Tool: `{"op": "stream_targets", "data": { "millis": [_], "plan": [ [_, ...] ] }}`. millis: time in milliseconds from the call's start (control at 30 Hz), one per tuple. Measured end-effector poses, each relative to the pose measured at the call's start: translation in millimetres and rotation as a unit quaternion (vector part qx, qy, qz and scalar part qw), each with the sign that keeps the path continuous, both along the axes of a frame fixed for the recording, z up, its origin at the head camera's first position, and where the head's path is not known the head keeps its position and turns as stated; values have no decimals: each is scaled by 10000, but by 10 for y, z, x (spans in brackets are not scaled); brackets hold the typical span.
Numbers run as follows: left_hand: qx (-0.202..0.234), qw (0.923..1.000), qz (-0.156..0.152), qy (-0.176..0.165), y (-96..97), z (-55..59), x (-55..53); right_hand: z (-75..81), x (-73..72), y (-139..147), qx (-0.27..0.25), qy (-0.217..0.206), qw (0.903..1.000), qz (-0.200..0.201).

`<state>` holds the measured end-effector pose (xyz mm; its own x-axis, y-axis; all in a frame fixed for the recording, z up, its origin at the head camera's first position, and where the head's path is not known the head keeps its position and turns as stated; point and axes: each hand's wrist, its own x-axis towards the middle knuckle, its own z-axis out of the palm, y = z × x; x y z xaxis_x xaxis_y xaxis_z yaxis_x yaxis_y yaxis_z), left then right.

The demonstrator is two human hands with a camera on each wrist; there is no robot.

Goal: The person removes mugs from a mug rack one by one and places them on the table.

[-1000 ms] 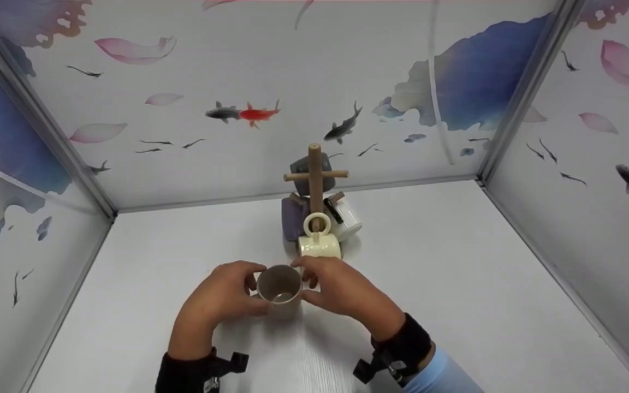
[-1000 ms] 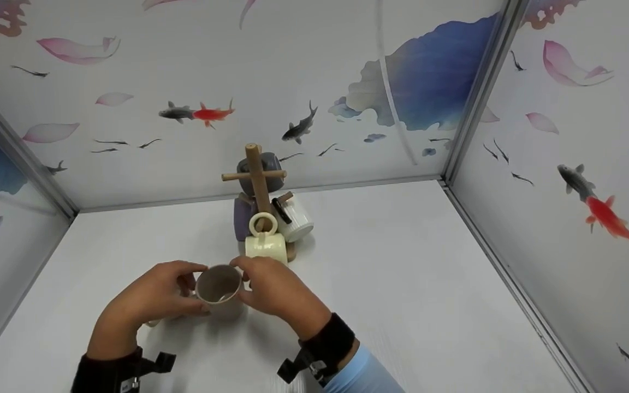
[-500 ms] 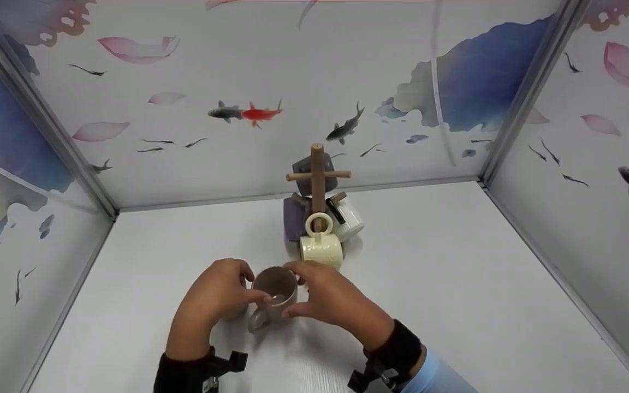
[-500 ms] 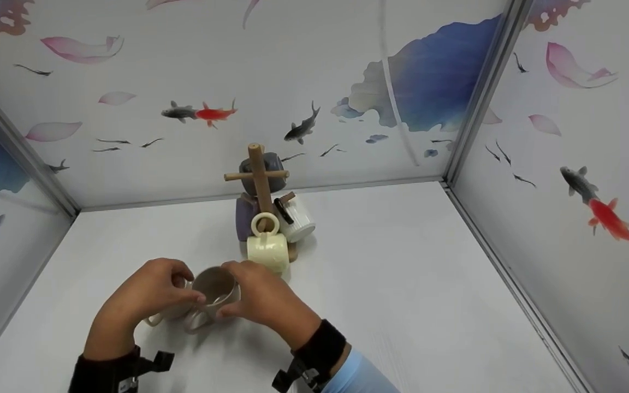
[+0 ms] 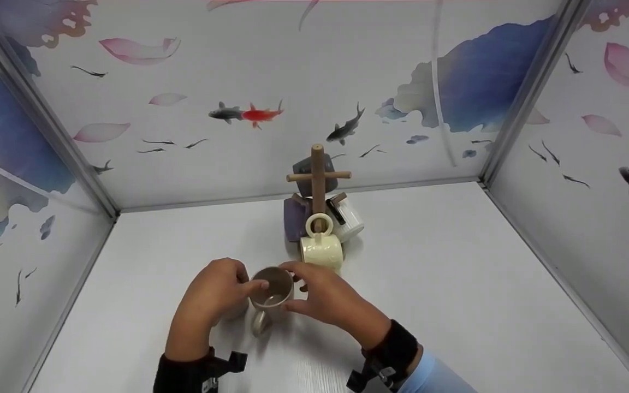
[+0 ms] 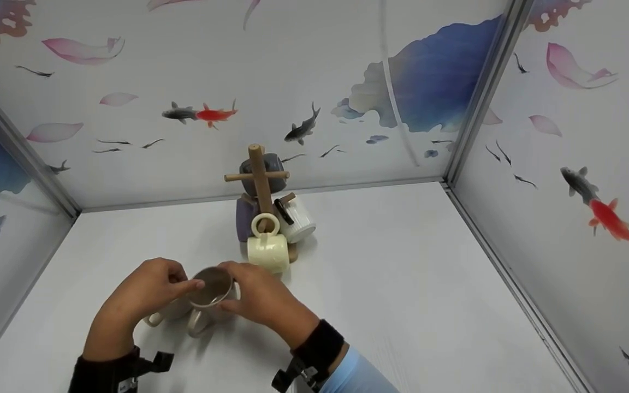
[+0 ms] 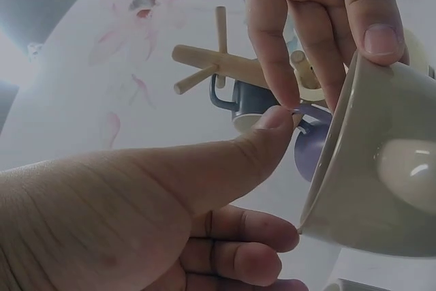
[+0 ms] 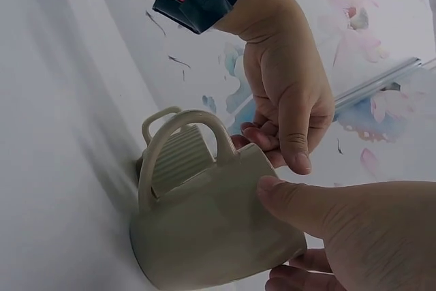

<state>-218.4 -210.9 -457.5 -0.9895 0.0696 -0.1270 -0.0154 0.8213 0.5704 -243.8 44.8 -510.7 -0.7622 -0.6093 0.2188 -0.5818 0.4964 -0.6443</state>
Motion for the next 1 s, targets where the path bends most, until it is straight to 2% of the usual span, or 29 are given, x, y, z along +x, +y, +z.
{"op": "stream_targets", "data": {
  "millis": [133, 367, 733, 867, 1000],
  "plan": [
    [-33, 10000, -48, 32, -5, 5, 0, -11, -5, -2, -71, 50, 9999, 69],
    [-101, 9999, 53, -34, -8, 5, 7, -30, -9, 5, -150, -90, 9996, 216],
    [-200, 9998, -7, 68, -9, 2, 4, -61, -29, 3, -193, 90, 9995, 247],
    [-304, 9991, 2, 284, 17, 9, 3, -45, -34, 39, -188, -21, 9996, 195],
    [-364, 9967, 17, 722, 83, 44, -9, -19, -56, 140, -328, -36, 9994, 39]
  ]
}}
